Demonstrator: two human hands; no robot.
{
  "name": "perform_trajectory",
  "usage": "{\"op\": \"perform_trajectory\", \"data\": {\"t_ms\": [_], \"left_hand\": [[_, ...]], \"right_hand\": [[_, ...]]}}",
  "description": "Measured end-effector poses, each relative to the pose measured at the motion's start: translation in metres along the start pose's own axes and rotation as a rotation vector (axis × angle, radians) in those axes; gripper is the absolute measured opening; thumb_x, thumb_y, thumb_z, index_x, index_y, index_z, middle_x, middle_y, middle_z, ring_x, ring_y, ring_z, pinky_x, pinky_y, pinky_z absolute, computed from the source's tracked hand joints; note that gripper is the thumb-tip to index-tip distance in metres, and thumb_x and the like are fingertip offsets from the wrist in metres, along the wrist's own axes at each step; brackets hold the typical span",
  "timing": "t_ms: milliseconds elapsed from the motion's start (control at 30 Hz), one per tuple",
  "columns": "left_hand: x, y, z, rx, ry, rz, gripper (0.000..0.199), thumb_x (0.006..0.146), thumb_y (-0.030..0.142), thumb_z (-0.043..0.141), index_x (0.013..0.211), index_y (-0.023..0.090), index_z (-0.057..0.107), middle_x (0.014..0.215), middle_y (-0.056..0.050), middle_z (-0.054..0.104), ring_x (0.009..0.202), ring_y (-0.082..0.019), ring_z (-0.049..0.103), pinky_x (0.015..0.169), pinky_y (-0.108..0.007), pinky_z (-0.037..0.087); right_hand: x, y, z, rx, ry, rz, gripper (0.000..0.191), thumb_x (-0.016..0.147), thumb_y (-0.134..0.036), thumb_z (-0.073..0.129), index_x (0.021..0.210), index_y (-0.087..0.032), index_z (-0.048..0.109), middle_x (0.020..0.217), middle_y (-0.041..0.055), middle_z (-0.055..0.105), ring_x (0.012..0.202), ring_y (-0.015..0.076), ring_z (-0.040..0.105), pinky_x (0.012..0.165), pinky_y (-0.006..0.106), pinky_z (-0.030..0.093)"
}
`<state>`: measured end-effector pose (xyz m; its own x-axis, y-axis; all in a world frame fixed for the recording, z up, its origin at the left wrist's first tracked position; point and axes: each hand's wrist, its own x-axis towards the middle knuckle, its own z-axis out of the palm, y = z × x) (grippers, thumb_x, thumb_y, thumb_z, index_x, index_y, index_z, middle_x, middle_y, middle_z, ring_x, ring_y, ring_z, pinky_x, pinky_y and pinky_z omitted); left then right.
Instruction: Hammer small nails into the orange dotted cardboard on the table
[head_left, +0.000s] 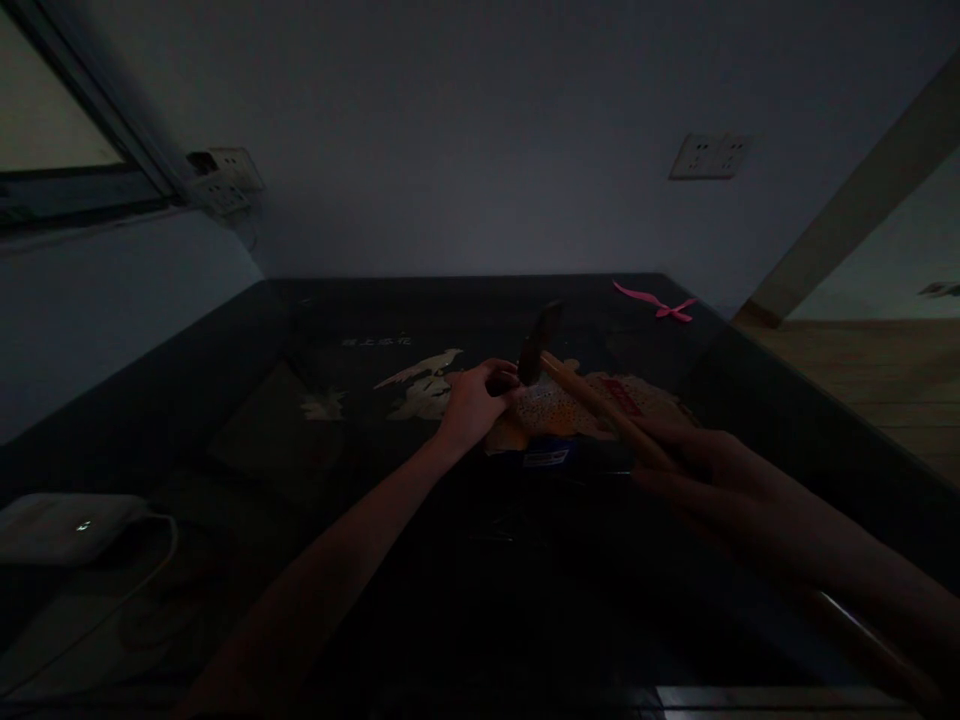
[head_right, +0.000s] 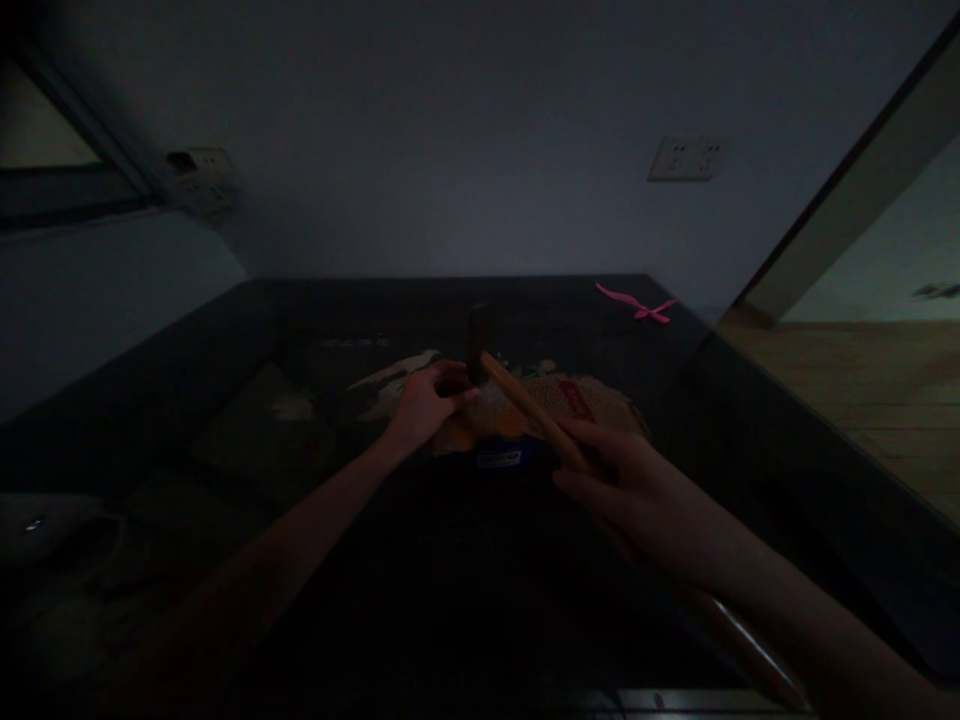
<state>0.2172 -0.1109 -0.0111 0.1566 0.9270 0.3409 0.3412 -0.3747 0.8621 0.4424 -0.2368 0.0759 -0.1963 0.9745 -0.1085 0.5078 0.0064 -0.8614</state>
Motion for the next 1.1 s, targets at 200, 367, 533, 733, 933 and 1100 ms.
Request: {"op": "perform_trajectory", "data": {"t_ms": [200, 367, 533, 733, 933, 1100], "left_hand": [[0.0002, 0.0015, -0.0003, 0.021, 0.004, 0.005, 0.023, 0.072, 0.008, 0.071, 0.092, 0.015, 0.064, 0.085, -0.004, 0.072, 0.081, -0.016, 0.068, 0.079, -0.03, 0.053], [0.0, 0.0035, -0.0011, 0.024, -0.006, -0.003, 0.024, 0.071, 0.008, 0.071, 0.092, 0.015, 0.065, 0.086, -0.005, 0.073, 0.081, -0.017, 0.069, 0.078, -0.03, 0.054], [-0.0003, 0.003, -0.0006, 0.022, 0.005, 0.018, 0.02, 0.072, 0.009, 0.071, 0.09, 0.016, 0.064, 0.084, -0.004, 0.073, 0.079, -0.016, 0.069, 0.077, -0.029, 0.054], [-0.0005, -0.0002, 0.0, -0.019, -0.005, 0.017, 0.021, 0.072, 0.008, 0.069, 0.091, 0.016, 0.065, 0.087, -0.005, 0.073, 0.081, -0.017, 0.069, 0.077, -0.03, 0.054], [-0.0005, 0.0027, -0.0014, 0.017, -0.009, 0.027, 0.019, 0.073, 0.011, 0.069, 0.092, 0.016, 0.065, 0.086, -0.004, 0.072, 0.082, -0.016, 0.068, 0.078, -0.03, 0.053], [0.0003, 0.0031, -0.0016, 0.042, -0.011, 0.01, 0.023, 0.072, 0.009, 0.069, 0.093, 0.016, 0.065, 0.089, -0.004, 0.073, 0.084, -0.017, 0.069, 0.079, -0.031, 0.053]], "right_hand": [[0.0001, 0.0014, 0.0007, -0.07, 0.069, -0.004, 0.051, 0.073, -0.045, 0.066, 0.118, -0.023, 0.068, 0.085, 0.0067, 0.074, 0.08, 0.0287, 0.069, 0.064, 0.034, 0.059], [0.002, -0.0019, 0.0021, -0.129, -0.014, 0.006, 0.051, 0.077, -0.045, 0.06, 0.12, -0.019, 0.066, 0.091, 0.008, 0.074, 0.076, 0.0271, 0.069, 0.062, 0.035, 0.058], [-0.0029, -0.0043, -0.002, -0.097, 0.043, -0.017, 0.055, 0.075, -0.048, 0.063, 0.121, -0.02, 0.065, 0.104, 0.0093, 0.072, 0.091, 0.0297, 0.067, 0.076, 0.039, 0.057], [0.0006, 0.0041, 0.0024, -0.003, -0.048, 0.05, 0.057, 0.077, -0.047, 0.063, 0.126, -0.018, 0.062, 0.099, 0.0085, 0.073, 0.085, 0.0288, 0.069, 0.07, 0.037, 0.058], [-0.0009, 0.0017, -0.0014, -0.065, 0.005, 0.009, 0.06, 0.079, -0.048, 0.06, 0.129, -0.016, 0.059, 0.112, 0.0113, 0.07, 0.086, 0.0265, 0.069, 0.065, 0.032, 0.057], [0.0013, 0.0023, 0.0039, -0.109, -0.04, -0.043, 0.046, 0.081, -0.042, 0.06, 0.122, -0.02, 0.065, 0.102, 0.0057, 0.073, 0.089, 0.0266, 0.068, 0.075, 0.034, 0.057]]}}
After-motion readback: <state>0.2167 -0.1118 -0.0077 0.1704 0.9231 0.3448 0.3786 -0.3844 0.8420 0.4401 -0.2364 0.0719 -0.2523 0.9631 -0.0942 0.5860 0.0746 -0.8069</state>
